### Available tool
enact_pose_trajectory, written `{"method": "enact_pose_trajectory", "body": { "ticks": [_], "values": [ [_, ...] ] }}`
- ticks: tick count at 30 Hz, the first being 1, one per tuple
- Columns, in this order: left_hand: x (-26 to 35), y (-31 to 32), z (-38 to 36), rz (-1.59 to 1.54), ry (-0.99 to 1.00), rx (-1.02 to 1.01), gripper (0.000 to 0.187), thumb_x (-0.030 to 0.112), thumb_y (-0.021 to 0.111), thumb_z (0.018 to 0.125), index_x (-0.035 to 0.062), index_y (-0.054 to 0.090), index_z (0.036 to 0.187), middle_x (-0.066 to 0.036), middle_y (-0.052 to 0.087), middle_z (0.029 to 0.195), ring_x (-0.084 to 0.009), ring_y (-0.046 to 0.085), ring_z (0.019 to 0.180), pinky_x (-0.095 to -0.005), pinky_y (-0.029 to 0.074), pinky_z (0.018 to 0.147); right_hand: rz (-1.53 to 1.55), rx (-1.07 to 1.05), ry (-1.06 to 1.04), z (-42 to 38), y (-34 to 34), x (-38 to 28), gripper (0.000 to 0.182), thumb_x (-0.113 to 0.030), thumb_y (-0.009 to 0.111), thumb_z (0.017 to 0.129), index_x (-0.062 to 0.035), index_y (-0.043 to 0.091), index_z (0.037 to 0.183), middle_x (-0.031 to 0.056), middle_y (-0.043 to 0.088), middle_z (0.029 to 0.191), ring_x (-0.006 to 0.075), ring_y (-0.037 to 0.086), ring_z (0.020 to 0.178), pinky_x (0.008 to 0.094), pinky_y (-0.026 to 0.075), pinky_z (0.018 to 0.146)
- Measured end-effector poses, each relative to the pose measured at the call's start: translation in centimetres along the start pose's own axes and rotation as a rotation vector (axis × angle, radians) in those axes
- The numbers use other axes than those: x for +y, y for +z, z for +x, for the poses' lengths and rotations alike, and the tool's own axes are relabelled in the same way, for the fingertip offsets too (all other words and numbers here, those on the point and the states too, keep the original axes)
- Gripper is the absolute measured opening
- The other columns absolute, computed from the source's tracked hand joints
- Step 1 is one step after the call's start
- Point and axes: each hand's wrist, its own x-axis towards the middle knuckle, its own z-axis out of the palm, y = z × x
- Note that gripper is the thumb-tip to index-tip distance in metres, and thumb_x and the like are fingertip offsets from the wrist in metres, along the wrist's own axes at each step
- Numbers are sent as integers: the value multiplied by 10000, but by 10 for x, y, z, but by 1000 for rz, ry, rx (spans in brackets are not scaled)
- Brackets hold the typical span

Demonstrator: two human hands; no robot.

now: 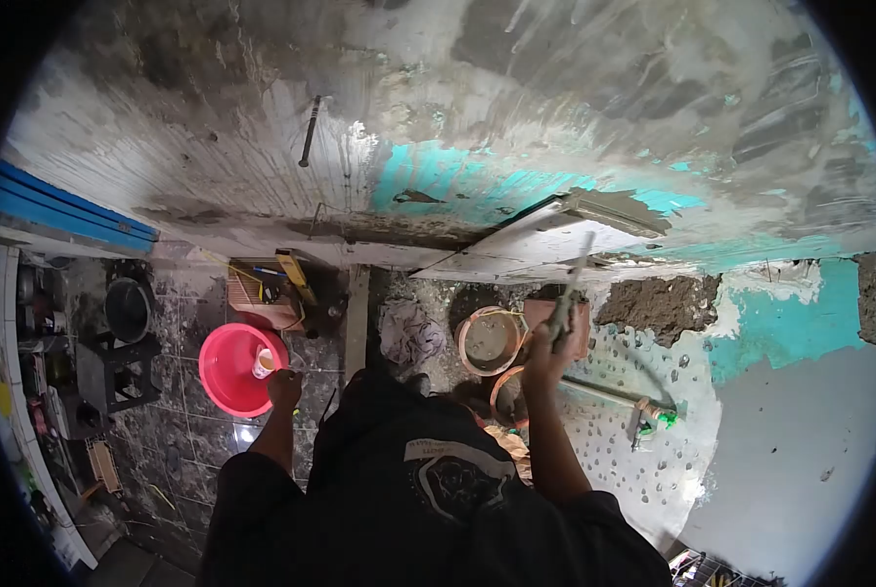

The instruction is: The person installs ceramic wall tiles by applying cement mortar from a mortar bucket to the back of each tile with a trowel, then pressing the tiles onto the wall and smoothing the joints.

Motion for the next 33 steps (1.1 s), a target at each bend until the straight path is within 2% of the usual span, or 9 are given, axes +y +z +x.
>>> {"method": "enact_pose_trajectory", "body": {
  "ticks": [5,10,14,17,20,23,24,28,33],
  "values": [
    [1,13,-1,68,-44,-71,314,346,653,735,45,686,816,-175,662,873,-345,634,844,-434,493,767,493,114,367,24,-13,-45,340,-130,447,864,-97,413,1200,45,510,782,114,469,584,260,386,458],
    [8,5,12,77,7,-79,312,351,619,758,52,689,816,-181,662,866,-349,638,819,-439,496,758,623,40,511,39,-22,-81,190,-293,384,935,-152,467,1031,56,532,815,134,490,588,279,370,419],
    [8,7,29,41,86,-12,310,354,609,764,56,689,787,-167,665,828,-338,639,809,-421,496,757,646,0,511,29,0,-101,169,-286,401,929,-161,451,1032,59,542,801,134,476,539,265,373,409],
    [6,4,35,3,162,65,293,333,623,747,46,684,756,-162,662,801,-330,638,796,-409,498,745,656,-154,636,11,14,-123,395,-180,460,879,-112,364,1256,40,506,729,120,451,480,256,350,367],
    [7,2,39,-17,133,57,274,313,641,727,44,687,753,-170,660,810,-328,637,793,-415,495,739,742,-319,526,-3,5,-117,462,-119,491,877,-78,350,1315,47,515,782,93,481,562,213,387,446],
    [14,-3,38,31,134,47,276,319,657,716,49,690,767,-171,659,813,-328,634,779,-421,494,732,120,-84,80,4,-13,-83,520,-56,526,865,-36,340,1350,72,540,891,115,543,725,223,453,612],
    [15,-5,38,33,122,47,282,325,658,716,51,691,776,-172,659,820,-328,634,784,-422,493,732,27,-9,-81,11,-23,-65,499,-34,555,852,13,384,1319,132,561,1050,184,563,935,282,461,781],
    [5,-1,40,85,104,27,307,348,659,720,59,696,816,-170,658,853,-324,631,821,-419,493,740,-404,-19,-288,39,-52,-62,463,-57,576,840,47,432,1268,246,548,1166,352,568,1045,369,460,860],
    [5,-4,42,106,74,-21,322,367,646,740,65,697,840,-156,659,881,-315,626,858,-416,489,754,-539,-74,-398,41,-34,-71,500,-100,611,819,28,435,1269,252,573,1107,396,573,1010,433,467,842]
  ]
}}
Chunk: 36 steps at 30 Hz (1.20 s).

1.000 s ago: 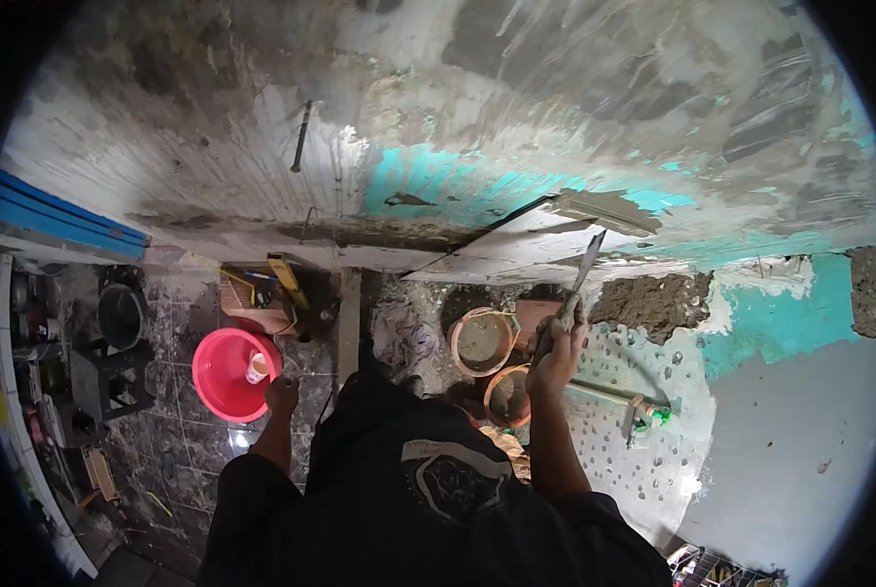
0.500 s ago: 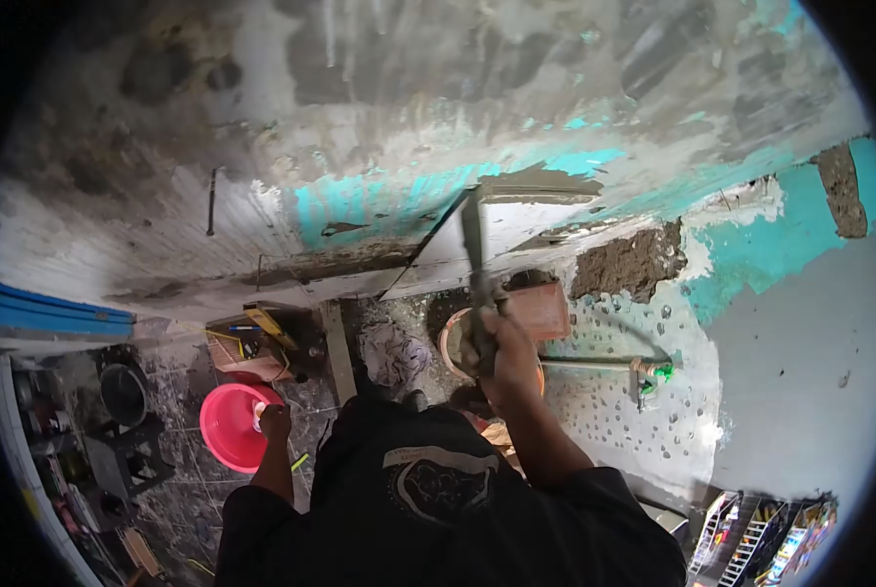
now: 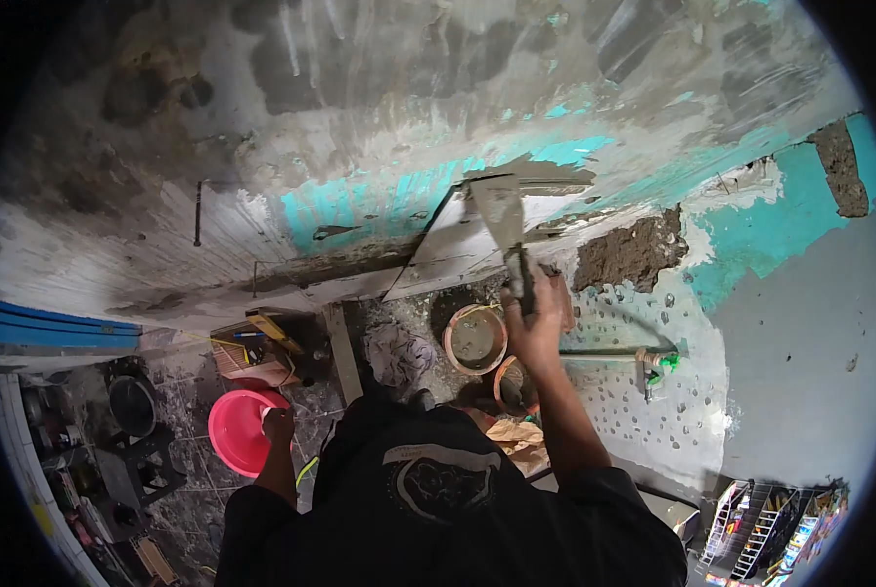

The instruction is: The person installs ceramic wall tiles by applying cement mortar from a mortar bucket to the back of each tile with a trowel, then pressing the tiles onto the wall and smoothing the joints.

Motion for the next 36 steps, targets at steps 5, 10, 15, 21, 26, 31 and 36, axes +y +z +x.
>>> {"method": "enact_pose_trajectory", "body": {
  "ticks": [5,10,15,21,26,31,36],
  "values": [
    [12,-7,-3,-3,35,-29,334,379,637,760,66,695,858,-152,661,888,-311,627,862,-420,481,779,-35,10,-13,-2,10,-2,523,-93,603,803,6,433,1288,253,580,1087,410,570,959,439,470,811],
    [8,-6,0,-28,32,-39,340,386,632,766,62,691,853,-140,662,889,-306,626,871,-418,479,788,-5,-60,58,5,-9,-14,490,-84,617,783,-26,501,1256,241,618,970,410,582,883,438,481,759],
    [9,-4,5,-4,44,-38,337,383,621,769,62,689,845,-139,659,891,-314,622,880,-425,478,793,-74,25,130,14,-32,-9,441,-71,646,760,-44,569,1193,215,628,910,391,601,793,418,487,710],
    [10,3,13,44,84,-64,328,378,605,776,64,687,833,-149,657,886,-327,621,859,-426,477,787,-147,93,130,22,-52,21,388,-83,659,759,-24,601,1138,201,629,856,360,622,778,398,488,683],
    [13,-5,12,59,109,-63,328,381,615,775,70,690,846,-149,662,877,-327,626,853,-423,480,773,-128,171,267,16,-70,72,364,-108,604,840,17,561,1180,199,650,936,277,643,834,345,488,739],
    [-3,6,18,84,157,-6,321,378,613,773,67,689,803,-156,659,851,-330,628,836,-432,482,750,66,109,373,22,-84,76,371,-115,581,865,18,530,1208,184,653,1001,199,632,891,299,469,783],
    [10,7,25,160,198,-87,370,389,544,798,47,685,796,-181,651,847,-349,629,808,-448,484,745,-28,68,247,32,-85,87,381,-139,590,827,-23,555,1188,258,614,1002,393,602,944,380,478,788]
  ]
}}
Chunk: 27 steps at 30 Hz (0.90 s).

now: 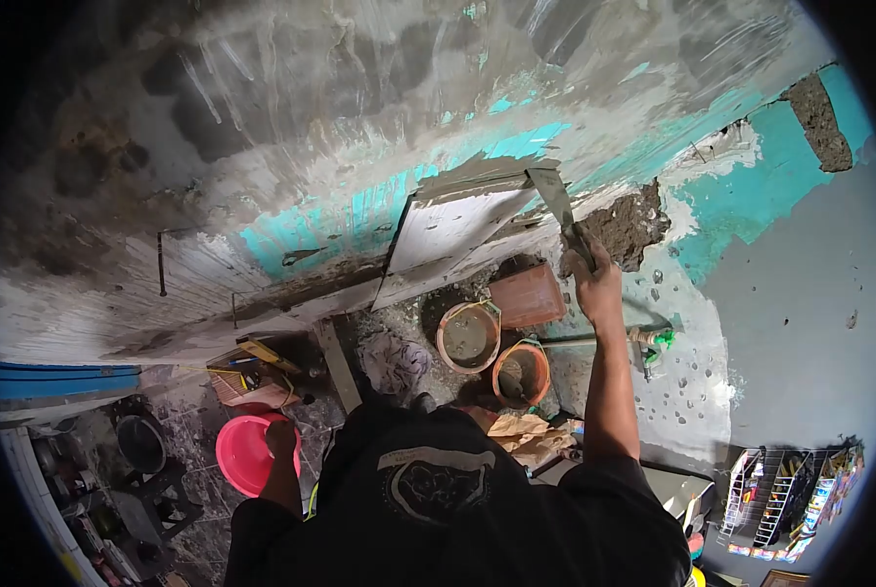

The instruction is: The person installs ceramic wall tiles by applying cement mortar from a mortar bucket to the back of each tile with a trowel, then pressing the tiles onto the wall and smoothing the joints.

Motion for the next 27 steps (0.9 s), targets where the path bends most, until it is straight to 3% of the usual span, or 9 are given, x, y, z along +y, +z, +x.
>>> {"method": "enact_pose_trajectory", "body": {
  "ticks": [9,12,13,16,20,22,24,26,27],
  "values": [
    [-7,15,13,4,7,1,356,375,541,780,52,686,819,-194,649,867,-359,628,831,-453,482,761,-416,-164,-60,13,-37,-21,385,-181,545,853,-31,548,1208,229,634,985,370,635,843,401,489,744],
    [1,5,3,-96,-71,32,348,375,551,773,59,689,827,-187,652,874,-354,630,837,-454,482,766,-93,-170,249,-8,-48,-16,370,-196,532,864,-31,559,1195,147,659,966,246,637,706,349,496,680],
    [7,-5,-3,-101,-69,47,344,372,553,772,61,688,827,-185,653,874,-352,631,837,-455,483,764,174,-158,342,-14,-42,7,393,-208,492,889,-58,508,1252,63,620,847,132,534,560,283,462,508],
    [21,-21,-13,-104,-95,28,332,364,559,770,64,688,823,-177,657,874,-348,631,838,-458,484,761,888,-23,634,-20,-12,-21,343,-199,443,929,-133,422,1265,-28,408,604,62,379,462,211,301,366],
    [27,-27,0,43,-74,-64,328,359,569,766,57,685,820,-176,656,873,-349,628,834,-464,482,752,1128,-14,644,-15,34,-44,143,-220,406,941,-121,422,1043,32,462,686,103,417,463,230,311,332],
    [30,-30,6,3,-51,-32,327,348,563,773,46,681,821,-177,653,867,-346,626,833,-457,478,753,1158,13,685,-25,58,-45,151,-228,407,937,-125,425,1046,42,472,690,113,420,452,237,313,335],
    [34,-32,8,-37,-29,-7,326,336,557,781,35,676,821,-178,651,861,-342,624,832,-449,475,754,1187,-95,661,-44,74,-69,347,-242,443,919,-114,395,1238,33,489,702,127,462,501,240,341,348],
    [33,-34,7,-74,-18,22,325,338,556,789,37,678,818,-173,651,851,-340,623,831,-444,473,756,1167,-178,736,-69,97,-91,219,-236,419,929,-126,409,1118,39,473,702,119,423,449,243,308,347],
    [33,-35,6,-93,-11,35,325,339,556,793,39,679,817,-170,651,847,-339,622,831,-441,473,757,1214,-290,817,-79,101,-107,287,-231,436,921,-135,384,1186,39,476,715,120,426,455,242,311,356]
  ]
}}
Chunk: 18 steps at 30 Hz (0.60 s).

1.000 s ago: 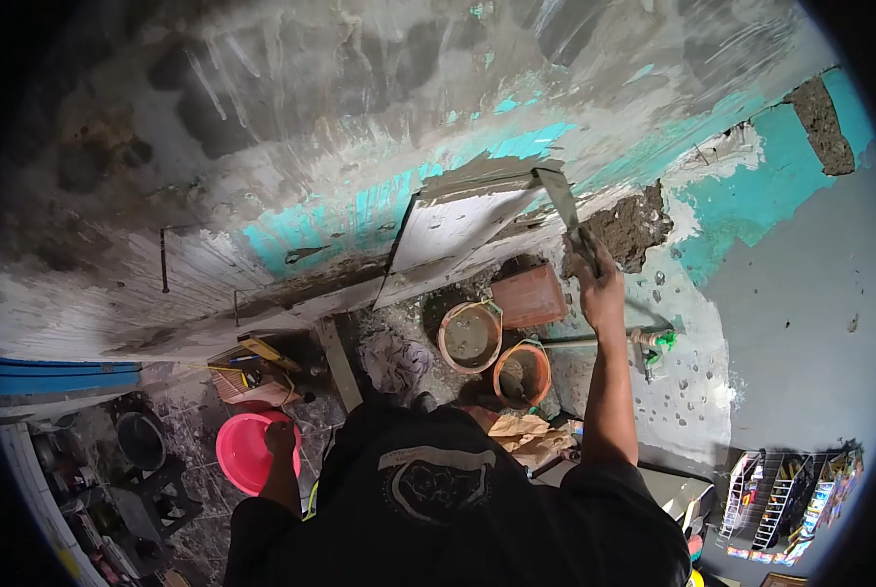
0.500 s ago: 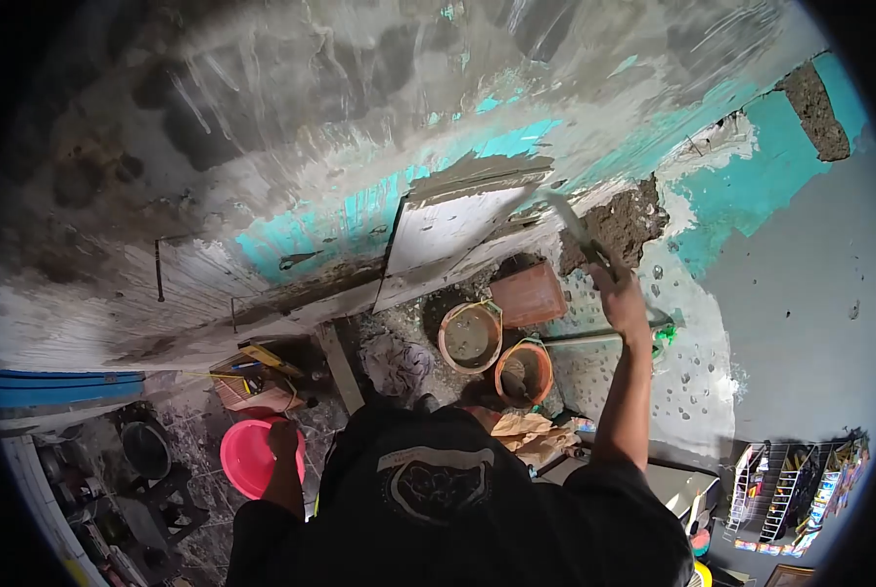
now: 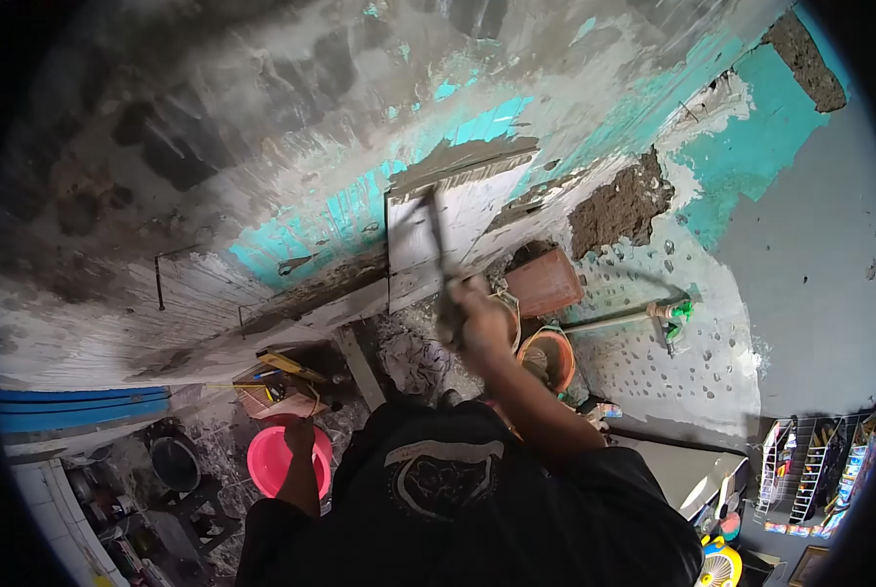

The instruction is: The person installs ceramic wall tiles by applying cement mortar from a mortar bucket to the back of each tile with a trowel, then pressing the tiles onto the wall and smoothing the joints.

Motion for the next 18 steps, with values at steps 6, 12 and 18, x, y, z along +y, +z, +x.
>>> {"method": "enact_pose_trajectory", "body": {
  "ticks": [6,12,18],
  "values": [
    [-76,46,12,207,181,132,361,395,566,814,55,687,815,-158,652,829,-338,624,810,-455,477,700,148,-405,235,-20,-7,39,509,-199,493,881,-133,287,1341,50,486,760,124,446,486,242,347,403],
    [-55,0,-17,284,160,-46,335,388,576,818,72,682,788,-138,651,783,-336,626,760,-465,477,664,140,-150,193,-23,-75,53,450,-136,466,846,-100,348,1279,66,527,806,133,501,541,243,378,426],
    [-55,1,-15,109,233,30,344,374,597,796,40,669,756,-163,633,730,-345,620,737,-469,468,666,31,121,-29,-19,-130,56,284,-124,452,831,-68,483,1108,65,570,774,145,517,521,246,402,438]
  ]
}}
